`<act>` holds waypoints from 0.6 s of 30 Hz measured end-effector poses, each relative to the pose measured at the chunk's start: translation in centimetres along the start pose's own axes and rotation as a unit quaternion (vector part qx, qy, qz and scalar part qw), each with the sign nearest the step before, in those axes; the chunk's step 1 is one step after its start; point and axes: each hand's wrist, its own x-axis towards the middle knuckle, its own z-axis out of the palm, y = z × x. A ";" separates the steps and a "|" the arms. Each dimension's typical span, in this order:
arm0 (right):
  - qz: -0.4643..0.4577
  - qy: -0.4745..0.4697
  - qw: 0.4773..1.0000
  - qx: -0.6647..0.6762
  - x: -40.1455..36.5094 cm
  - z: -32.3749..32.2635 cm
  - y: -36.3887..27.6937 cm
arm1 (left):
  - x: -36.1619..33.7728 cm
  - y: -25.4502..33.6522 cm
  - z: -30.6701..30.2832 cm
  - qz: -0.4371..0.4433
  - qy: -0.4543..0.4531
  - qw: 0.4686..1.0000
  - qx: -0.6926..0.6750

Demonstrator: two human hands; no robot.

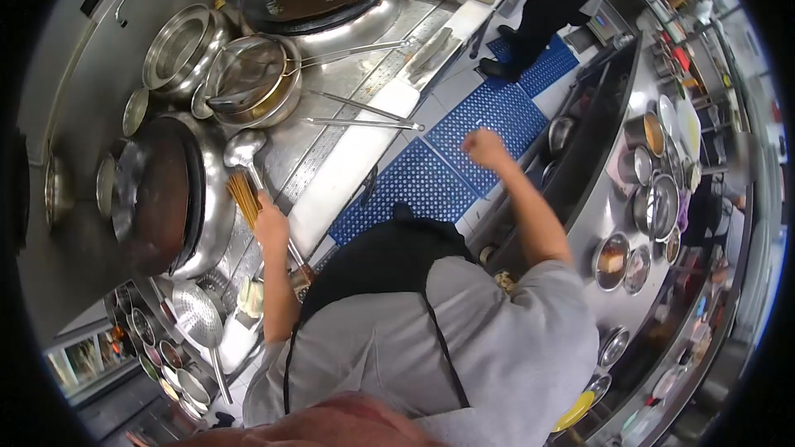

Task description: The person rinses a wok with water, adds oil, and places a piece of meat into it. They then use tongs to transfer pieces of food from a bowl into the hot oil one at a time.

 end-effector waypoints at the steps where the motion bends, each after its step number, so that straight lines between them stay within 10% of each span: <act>1: 0.084 0.021 0.994 0.063 0.4 -2.6 0.3 | 0.2 0.0 0.2 0.004 -0.001 1.000 0.010; 5: 0.101 0.163 0.923 0.334 -0.8 -14.4 -7.0 | 0.0 -0.6 0.1 0.112 0.252 0.960 0.049; 9: 0.067 0.280 0.890 0.353 1.8 -11.2 -1.9 | 0.1 0.4 -1.9 0.073 0.190 0.970 -0.136; 11: 0.197 -0.099 0.971 -0.090 3.6 -4.2 7.8 | -0.4 1.9 -1.8 0.095 0.163 0.950 -0.250; 12: 0.132 -0.356 0.854 -0.355 3.4 -1.2 7.9 | -0.2 1.9 -0.3 0.127 0.157 0.930 -0.308; 14: 0.022 -0.447 0.805 -0.389 5.8 8.3 14.2 | -2.9 4.9 -2.4 0.134 0.093 0.900 -0.405; 18: -0.126 -0.381 0.913 -0.070 9.1 12.5 7.4 | -8.6 7.2 -2.6 0.060 -0.201 0.802 -0.560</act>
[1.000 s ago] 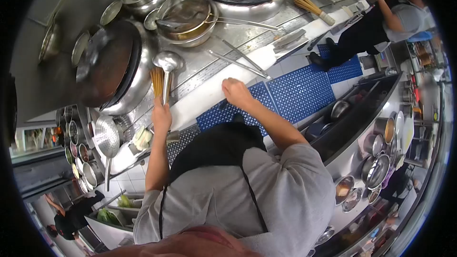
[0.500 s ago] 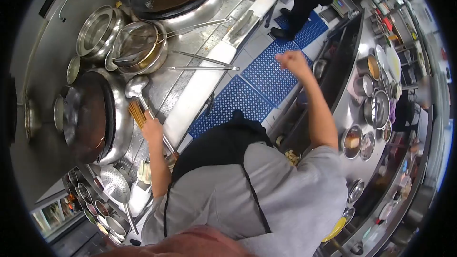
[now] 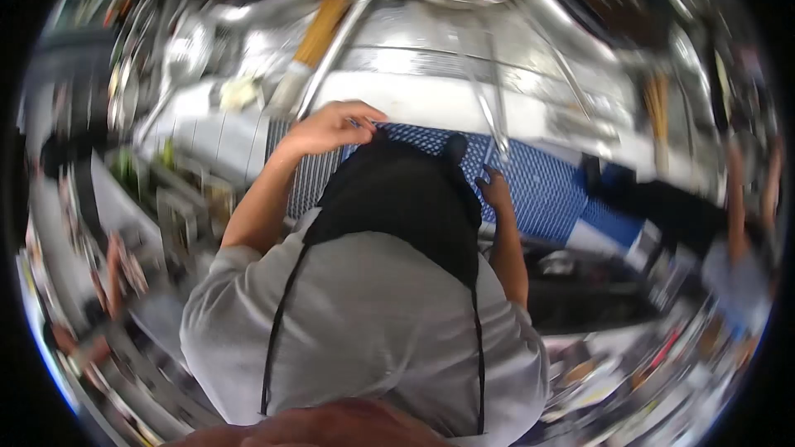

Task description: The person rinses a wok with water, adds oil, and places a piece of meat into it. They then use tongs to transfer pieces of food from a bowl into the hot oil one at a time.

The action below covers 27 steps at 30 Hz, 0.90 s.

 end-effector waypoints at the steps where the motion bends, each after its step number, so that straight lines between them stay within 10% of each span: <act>1: -0.037 -0.003 0.999 0.011 1.4 -0.1 -0.9 | -1.5 -0.6 1.1 0.014 -0.035 0.999 -0.001; 7: -0.077 -0.134 0.985 -0.074 0.0 -4.8 1.2 | -11.1 -9.8 2.2 -0.199 0.030 0.955 -0.217; 10: -0.133 -0.098 0.984 -0.069 -2.5 -6.1 2.4 | -14.2 -19.7 -0.7 -0.257 0.235 0.912 -0.216; 13: -0.078 -0.182 0.979 -0.050 -4.9 -10.0 -2.5 | -12.0 -31.2 -5.7 -0.255 0.563 0.757 -0.212; 16: -0.100 -0.234 0.961 -0.108 -6.3 -13.2 -12.8 | -10.0 -31.5 -9.4 -0.209 0.674 0.707 -0.048; 22: -0.250 -0.205 0.942 -0.086 -2.4 -10.1 -37.0 | -12.8 -31.8 -10.9 -0.236 0.397 0.862 0.209; 27: -0.458 -0.250 0.849 -0.088 -0.4 0.2 -51.2 | -17.7 -29.9 -8.3 -0.069 0.430 0.830 -0.348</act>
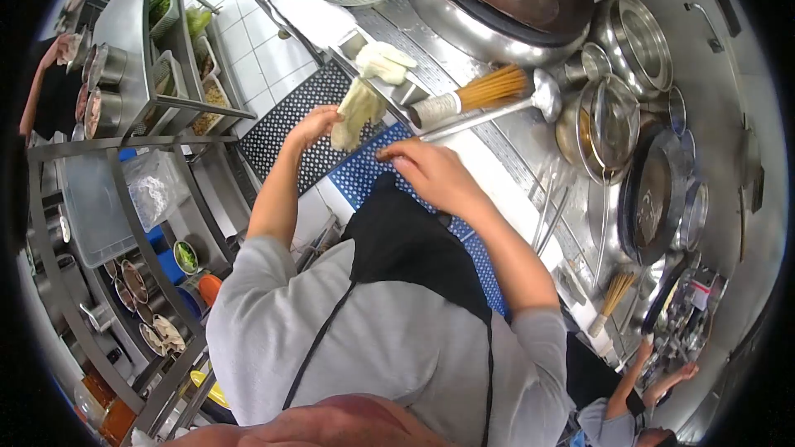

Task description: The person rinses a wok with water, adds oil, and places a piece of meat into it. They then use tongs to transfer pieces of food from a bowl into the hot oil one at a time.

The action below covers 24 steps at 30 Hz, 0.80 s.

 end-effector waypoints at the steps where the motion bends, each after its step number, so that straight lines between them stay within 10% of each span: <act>1: -0.023 -0.005 0.999 0.026 3.0 1.8 0.5 | -2.1 1.8 1.1 0.021 -0.022 0.990 -0.136; 5: 0.100 -0.035 0.994 0.001 13.1 10.0 6.2 | -5.8 4.6 5.1 0.110 -0.147 0.874 -0.450; 9: 0.168 0.003 0.986 0.005 14.7 12.6 4.2 | -3.7 3.4 7.6 0.250 0.258 0.897 -0.257; 12: 0.215 -0.013 0.948 0.236 15.6 14.1 4.9 | -0.1 0.8 7.5 0.317 0.496 0.808 -0.013; 13: 0.250 -0.034 0.898 0.362 16.4 14.6 5.6 | -0.6 1.5 7.8 0.238 0.365 0.841 -0.320; 14: 0.277 -0.055 0.830 0.481 17.0 14.6 6.2 | 0.0 -0.6 5.6 0.138 0.018 0.824 -0.550; 16: 0.287 -0.081 0.737 0.606 18.8 15.3 9.1 | -0.1 -2.3 4.9 0.198 -0.189 0.759 -0.591; 17: 0.196 0.026 0.876 0.440 19.1 16.0 9.1 | -3.5 3.1 7.9 0.104 0.040 0.804 -0.583; 18: 0.098 0.134 0.955 0.245 18.9 17.0 8.7 | -4.9 4.5 8.7 0.082 0.017 0.805 -0.588; 21: -0.164 0.131 0.973 -0.096 18.9 17.1 7.9 | -2.4 1.9 6.1 0.119 0.010 0.821 -0.559; 24: 0.034 -0.053 0.987 -0.146 18.9 16.1 5.6 | -3.3 4.4 5.0 0.111 -0.053 0.845 -0.520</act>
